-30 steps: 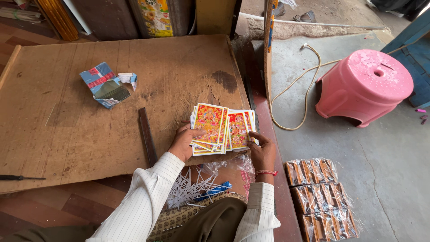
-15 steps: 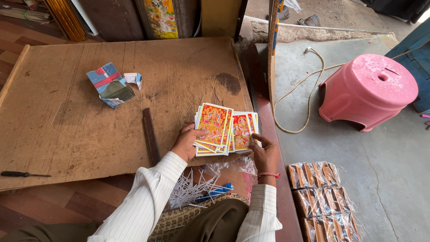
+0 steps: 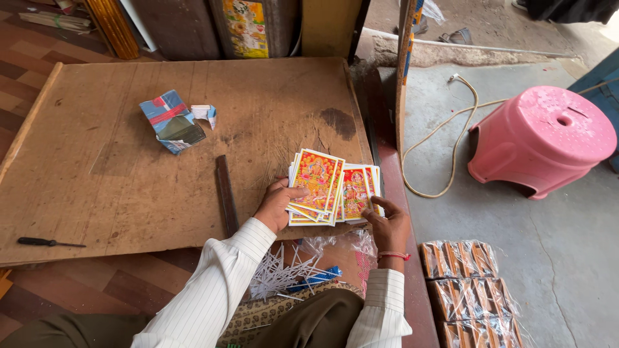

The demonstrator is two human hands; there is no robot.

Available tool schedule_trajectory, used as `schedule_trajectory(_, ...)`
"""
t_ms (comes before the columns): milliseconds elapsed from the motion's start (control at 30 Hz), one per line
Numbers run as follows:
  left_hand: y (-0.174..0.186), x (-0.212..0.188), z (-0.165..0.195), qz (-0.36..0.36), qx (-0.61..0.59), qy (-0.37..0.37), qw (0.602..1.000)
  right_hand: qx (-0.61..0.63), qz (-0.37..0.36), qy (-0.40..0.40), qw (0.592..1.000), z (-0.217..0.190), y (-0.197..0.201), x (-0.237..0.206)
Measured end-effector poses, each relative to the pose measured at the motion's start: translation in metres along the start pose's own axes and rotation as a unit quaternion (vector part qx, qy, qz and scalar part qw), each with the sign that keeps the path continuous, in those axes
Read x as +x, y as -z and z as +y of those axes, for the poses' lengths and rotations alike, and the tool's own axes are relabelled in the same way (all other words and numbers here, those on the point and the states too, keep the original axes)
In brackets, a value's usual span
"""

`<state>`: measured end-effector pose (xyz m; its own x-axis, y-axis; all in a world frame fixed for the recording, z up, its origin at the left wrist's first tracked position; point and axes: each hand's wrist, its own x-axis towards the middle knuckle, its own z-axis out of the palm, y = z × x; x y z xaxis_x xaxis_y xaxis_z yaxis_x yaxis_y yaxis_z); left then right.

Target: The person sits on the floor and uses scissors to trim the edges of printed cards. They handle a stack of cards, cut each one individually, and place the trimmed cards into a separate pile on the table.

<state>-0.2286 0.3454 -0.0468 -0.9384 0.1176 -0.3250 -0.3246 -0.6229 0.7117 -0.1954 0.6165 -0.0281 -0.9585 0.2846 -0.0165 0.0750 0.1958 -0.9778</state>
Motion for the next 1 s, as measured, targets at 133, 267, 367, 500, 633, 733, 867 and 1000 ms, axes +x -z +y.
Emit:
schedule_trajectory(133,0.000,0.000,0.001,-0.002,-0.008,0.004,1.000,-0.012,0.005,-0.006,1.000,0.002,-0.001,0.001)
schedule_trajectory(267,0.001,-0.001,0.001,-0.008,-0.003,0.002,1.000,0.004,0.004,-0.004,1.000,0.001,-0.001,0.000)
schedule_trajectory(367,0.002,0.000,0.000,-0.011,-0.010,0.004,1.000,0.005,0.006,-0.007,1.000,0.000,-0.001,-0.001)
schedule_trajectory(500,0.002,0.002,-0.001,-0.013,-0.018,-0.003,1.000,0.017,0.002,-0.010,1.000,-0.002,-0.001,-0.002)
schedule_trajectory(633,0.002,0.001,-0.001,-0.014,-0.015,-0.003,1.000,0.011,0.007,-0.008,1.000,-0.004,-0.002,-0.003)
schedule_trajectory(733,0.001,0.000,0.000,-0.011,-0.014,-0.005,1.000,0.016,0.005,-0.009,1.000,-0.006,-0.001,-0.003)
schedule_trajectory(867,0.004,0.001,0.001,-0.002,-0.017,-0.022,1.000,0.013,0.010,-0.019,1.000,-0.009,0.001,-0.005)
schedule_trajectory(1000,0.013,0.006,0.004,0.011,-0.022,-0.033,0.999,0.016,0.012,-0.017,1.000,-0.012,0.002,-0.008)
